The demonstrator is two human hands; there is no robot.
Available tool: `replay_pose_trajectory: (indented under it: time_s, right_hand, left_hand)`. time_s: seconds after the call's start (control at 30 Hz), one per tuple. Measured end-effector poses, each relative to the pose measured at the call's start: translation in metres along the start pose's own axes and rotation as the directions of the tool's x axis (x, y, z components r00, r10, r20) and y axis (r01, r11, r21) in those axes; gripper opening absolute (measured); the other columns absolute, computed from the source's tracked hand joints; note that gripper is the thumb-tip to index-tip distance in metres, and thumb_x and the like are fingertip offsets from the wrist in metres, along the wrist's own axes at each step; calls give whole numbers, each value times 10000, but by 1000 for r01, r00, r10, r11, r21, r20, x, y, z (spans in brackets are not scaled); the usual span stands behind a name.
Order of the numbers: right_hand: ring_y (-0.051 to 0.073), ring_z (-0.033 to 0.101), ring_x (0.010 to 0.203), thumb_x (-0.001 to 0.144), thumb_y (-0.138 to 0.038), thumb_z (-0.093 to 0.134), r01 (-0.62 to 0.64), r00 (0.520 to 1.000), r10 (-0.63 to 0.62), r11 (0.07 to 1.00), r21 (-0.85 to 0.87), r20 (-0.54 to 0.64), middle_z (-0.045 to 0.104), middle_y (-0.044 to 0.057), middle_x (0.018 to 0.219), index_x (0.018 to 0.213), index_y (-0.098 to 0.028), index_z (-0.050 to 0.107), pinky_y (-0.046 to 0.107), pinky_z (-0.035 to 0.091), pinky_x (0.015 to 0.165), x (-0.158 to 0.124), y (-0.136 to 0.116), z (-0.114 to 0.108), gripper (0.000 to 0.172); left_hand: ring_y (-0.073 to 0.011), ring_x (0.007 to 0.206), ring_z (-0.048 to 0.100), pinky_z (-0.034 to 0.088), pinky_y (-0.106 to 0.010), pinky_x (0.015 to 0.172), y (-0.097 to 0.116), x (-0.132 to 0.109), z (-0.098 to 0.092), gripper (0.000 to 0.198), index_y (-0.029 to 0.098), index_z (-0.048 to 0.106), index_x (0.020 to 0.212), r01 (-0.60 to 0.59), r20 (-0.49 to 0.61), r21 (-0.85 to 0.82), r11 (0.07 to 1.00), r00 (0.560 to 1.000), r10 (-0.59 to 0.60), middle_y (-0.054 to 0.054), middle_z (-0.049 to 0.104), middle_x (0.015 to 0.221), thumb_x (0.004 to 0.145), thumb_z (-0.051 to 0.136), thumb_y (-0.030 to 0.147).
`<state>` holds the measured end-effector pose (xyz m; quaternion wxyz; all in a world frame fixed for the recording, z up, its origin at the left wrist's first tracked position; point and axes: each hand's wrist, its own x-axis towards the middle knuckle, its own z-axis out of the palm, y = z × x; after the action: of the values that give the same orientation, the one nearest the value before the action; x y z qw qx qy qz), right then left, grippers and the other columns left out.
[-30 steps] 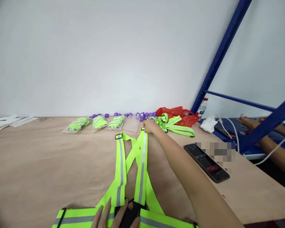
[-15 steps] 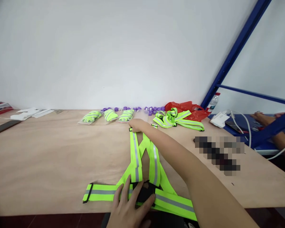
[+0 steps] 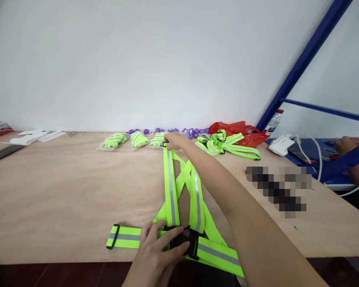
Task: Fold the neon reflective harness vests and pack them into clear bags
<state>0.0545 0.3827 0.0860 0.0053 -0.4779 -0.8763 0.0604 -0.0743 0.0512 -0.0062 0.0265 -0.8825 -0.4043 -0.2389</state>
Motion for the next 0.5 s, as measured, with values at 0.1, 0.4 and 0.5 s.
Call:
replay_pose_trajectory:
  time_s: [0.1, 0.4, 0.5]
  right_hand:
    - [219, 603, 825, 727, -160, 692, 44, 999, -45, 999, -8, -11, 706, 68, 1001, 984, -192, 672, 276, 330, 635, 8, -1, 1, 260]
    - [251, 669, 917, 728, -213, 750, 78, 997, -78, 995, 57, -6, 732, 86, 1076, 1056, -198, 698, 255, 440, 693, 9, -1, 36, 332]
    - [243, 662, 1037, 823, -299, 692, 60, 998, -56, 990, 124, -36, 696, 91, 1222, 1200, -197, 653, 250, 483, 794, 0, 11, 35, 392]
  left_hand:
    - [-267, 1091, 566, 478, -429, 852, -1, 1, 4, 333, 477, 704, 1154, 15, 16, -16, 1000, 1000, -15, 80, 657, 1318, 931, 620, 244]
    - [-227, 998, 604, 489, -396, 832, -2, -7, 30, 262, 521, 714, 1065, 71, -216, 29, 997, 974, -63, 84, 703, 1200, 862, 727, 356]
    - [-229, 1021, 610, 510, -377, 830, -4, -11, 31, 306, 482, 701, 1138, 90, -161, 40, 995, 983, -83, 18, 645, 1283, 854, 728, 371]
